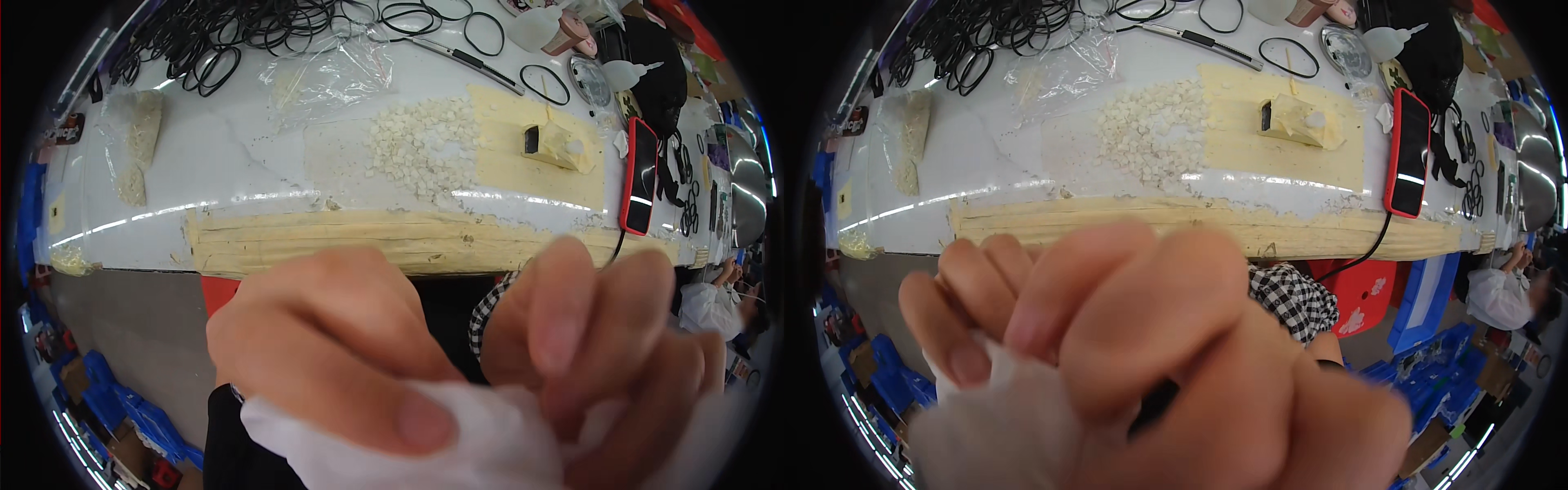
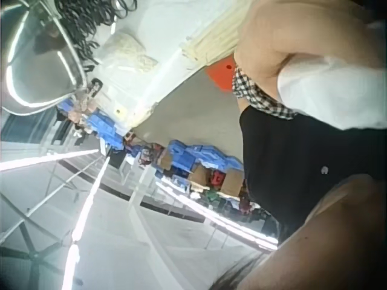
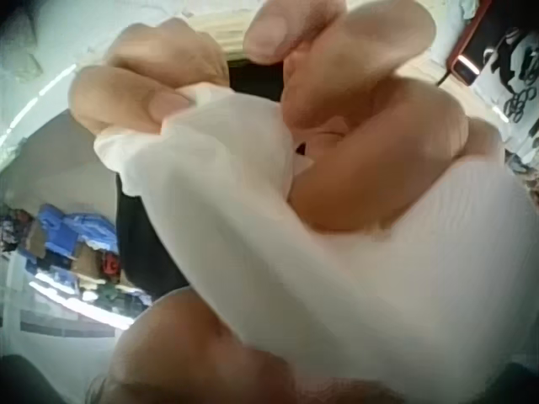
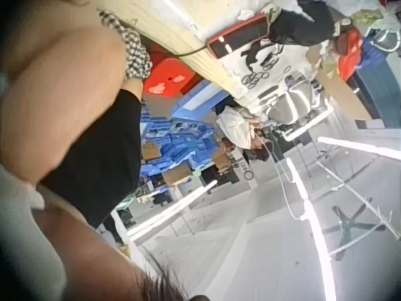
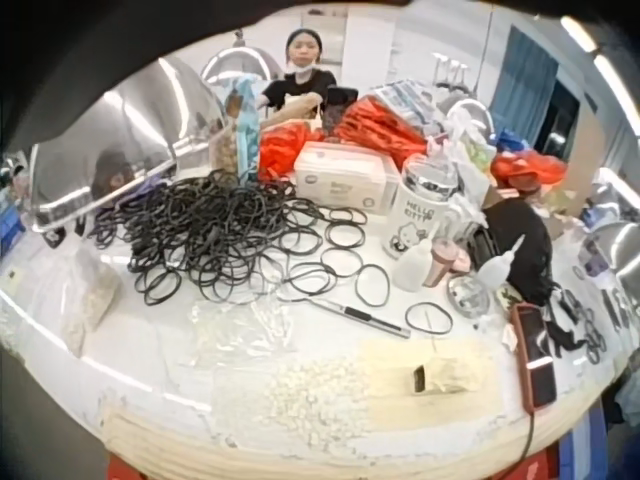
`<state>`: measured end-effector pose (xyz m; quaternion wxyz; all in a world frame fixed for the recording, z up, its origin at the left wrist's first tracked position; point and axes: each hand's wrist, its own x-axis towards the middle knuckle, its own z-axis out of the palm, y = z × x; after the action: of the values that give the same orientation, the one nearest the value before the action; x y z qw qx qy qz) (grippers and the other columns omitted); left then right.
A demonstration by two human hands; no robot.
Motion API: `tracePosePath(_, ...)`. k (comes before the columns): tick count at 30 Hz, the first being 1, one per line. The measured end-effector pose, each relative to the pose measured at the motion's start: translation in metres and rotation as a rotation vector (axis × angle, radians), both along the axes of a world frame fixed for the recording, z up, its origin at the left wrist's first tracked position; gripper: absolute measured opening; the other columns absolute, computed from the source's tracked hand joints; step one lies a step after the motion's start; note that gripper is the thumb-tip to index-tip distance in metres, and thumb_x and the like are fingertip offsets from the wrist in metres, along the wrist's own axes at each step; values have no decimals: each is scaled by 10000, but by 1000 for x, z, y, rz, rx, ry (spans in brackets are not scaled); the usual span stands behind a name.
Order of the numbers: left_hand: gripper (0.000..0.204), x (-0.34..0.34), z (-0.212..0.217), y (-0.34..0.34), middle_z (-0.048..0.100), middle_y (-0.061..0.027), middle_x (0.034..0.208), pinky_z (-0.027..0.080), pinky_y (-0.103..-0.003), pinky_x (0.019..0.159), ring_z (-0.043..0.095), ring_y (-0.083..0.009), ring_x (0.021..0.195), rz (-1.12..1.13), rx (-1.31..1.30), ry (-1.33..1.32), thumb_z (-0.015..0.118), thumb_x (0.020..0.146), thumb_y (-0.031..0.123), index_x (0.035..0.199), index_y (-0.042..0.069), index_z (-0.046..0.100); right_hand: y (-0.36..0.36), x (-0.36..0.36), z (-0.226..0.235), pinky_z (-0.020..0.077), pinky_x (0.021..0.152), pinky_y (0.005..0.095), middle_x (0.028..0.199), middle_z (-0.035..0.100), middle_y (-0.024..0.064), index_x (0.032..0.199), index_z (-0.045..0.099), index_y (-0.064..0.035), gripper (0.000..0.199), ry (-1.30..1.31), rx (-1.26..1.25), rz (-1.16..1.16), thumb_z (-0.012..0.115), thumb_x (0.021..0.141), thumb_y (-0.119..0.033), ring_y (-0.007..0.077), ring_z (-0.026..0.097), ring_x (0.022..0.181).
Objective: Assembling small plastic and metal components at a workbench, using tweezers to manipulate tiny parts.
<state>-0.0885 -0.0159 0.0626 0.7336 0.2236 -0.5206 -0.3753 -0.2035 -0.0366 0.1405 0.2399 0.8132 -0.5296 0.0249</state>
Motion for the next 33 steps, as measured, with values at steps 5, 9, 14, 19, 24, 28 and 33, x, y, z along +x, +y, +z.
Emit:
tracePosePath(5,179,12,-16,5,568,-73,870,394,-234,648,496,-92,709,236,409,122,625,854,144,937,9,544,-37,-16,-72,351,744,289,888,437,38,920,333,-95,265,-1558,775,431,565,803,-48,133,435,805)
tracePosePath(9,190,19,-25,9,572,-52,859,393,-241,685,482,-81,736,242,444,82,610,861,139,965,-6,546,-45,-22,-89,392,900,294,1065,497,57,1049,333,-84,343,-2166,1114,609,596,837,-23,126,485,990)
tracePosePath(14,193,16,-20,7,614,-72,885,434,-243,708,546,-93,778,300,540,118,603,869,128,983,-18,548,-55,-35,-99,376,970,330,1204,531,119,1328,236,-10,624,-2078,1209,509,608,827,-29,178,489,1135)
tracePosePath(19,259,23,-17,6,651,-116,953,493,-275,779,617,-133,857,77,616,247,639,841,58,1065,-38,552,-61,-49,-107,416,940,313,1169,562,129,1292,382,40,549,-2069,1216,367,631,810,-49,186,542,1087)
tracePosePath(24,252,32,-12,11,659,-143,1003,493,-300,772,633,-171,863,-339,651,247,673,801,17,1035,-58,615,-55,-61,-91,465,856,288,1120,578,116,1226,423,44,506,-2091,899,235,651,788,-67,167,581,997)
tracePosePath(28,170,7,3,11,615,-179,857,447,-341,626,587,-280,684,-533,78,350,579,887,180,861,16,615,-52,-60,-62,509,765,288,975,636,103,1127,507,21,332,-1799,1017,196,592,842,-125,180,616,872)
tracePosePath(33,177,-35,17,3,599,-145,784,429,-326,540,560,-268,620,-294,-135,339,501,918,245,842,138,621,-69,-62,-47,513,674,279,744,661,66,940,581,-37,183,-1791,1628,848,537,920,-214,169,593,744)
